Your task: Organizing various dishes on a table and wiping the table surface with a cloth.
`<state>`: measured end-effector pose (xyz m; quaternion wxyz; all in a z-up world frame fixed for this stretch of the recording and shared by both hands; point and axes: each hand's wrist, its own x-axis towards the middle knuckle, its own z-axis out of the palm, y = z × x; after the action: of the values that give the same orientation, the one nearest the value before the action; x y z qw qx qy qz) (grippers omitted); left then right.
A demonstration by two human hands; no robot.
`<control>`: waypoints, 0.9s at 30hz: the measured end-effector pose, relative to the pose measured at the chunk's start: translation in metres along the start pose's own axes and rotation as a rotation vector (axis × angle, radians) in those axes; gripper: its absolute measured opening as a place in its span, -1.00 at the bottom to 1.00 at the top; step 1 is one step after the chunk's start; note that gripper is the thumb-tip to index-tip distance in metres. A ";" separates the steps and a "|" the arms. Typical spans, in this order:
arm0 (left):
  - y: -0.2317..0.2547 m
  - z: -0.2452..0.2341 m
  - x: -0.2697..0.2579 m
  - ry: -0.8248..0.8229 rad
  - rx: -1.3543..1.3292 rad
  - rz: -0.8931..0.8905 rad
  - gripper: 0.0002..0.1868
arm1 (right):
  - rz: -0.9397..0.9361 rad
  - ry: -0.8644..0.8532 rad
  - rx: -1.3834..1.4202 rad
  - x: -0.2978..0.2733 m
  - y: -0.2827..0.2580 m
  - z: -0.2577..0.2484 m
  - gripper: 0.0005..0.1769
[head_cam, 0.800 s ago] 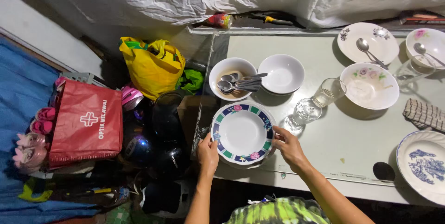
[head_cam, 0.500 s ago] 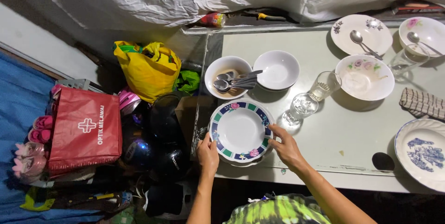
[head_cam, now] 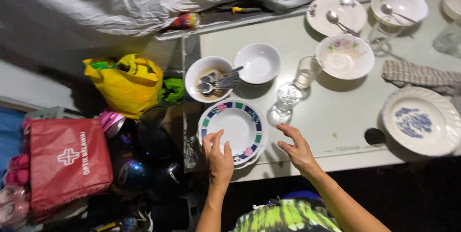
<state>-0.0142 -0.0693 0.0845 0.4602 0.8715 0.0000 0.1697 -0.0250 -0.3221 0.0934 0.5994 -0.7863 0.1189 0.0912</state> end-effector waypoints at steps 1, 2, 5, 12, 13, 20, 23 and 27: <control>0.010 0.006 -0.001 -0.020 -0.007 0.003 -0.54 | 0.013 0.017 0.003 -0.005 0.007 -0.007 -0.36; 0.021 0.012 -0.003 -0.055 0.018 0.046 -0.55 | 0.004 0.045 0.012 -0.010 0.014 -0.015 -0.37; 0.044 0.033 -0.008 -0.141 0.006 0.132 -0.56 | -0.003 0.140 0.046 -0.018 0.033 -0.041 -0.39; 0.081 0.084 -0.022 -0.468 -0.184 0.177 -0.66 | 0.038 0.376 0.227 -0.038 0.075 -0.121 -0.41; 0.086 0.094 -0.023 -0.478 -0.189 0.185 -0.66 | 0.039 0.389 0.229 -0.041 0.081 -0.134 -0.41; 0.144 0.174 -0.030 -0.718 -0.253 -0.029 -0.67 | 0.056 0.784 0.147 -0.056 0.140 -0.254 -0.31; 0.167 0.211 -0.040 -0.782 -0.304 -0.122 -0.66 | 0.086 0.964 -0.017 -0.057 0.187 -0.316 -0.19; 0.192 0.249 -0.051 -0.855 -0.340 -0.199 -0.61 | 0.249 1.007 0.250 -0.055 0.211 -0.370 -0.07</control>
<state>-0.0185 -0.3876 0.0946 0.5692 0.7713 -0.1335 -0.2517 -0.1398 -0.7282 0.0126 0.5418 -0.6355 0.4941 -0.2420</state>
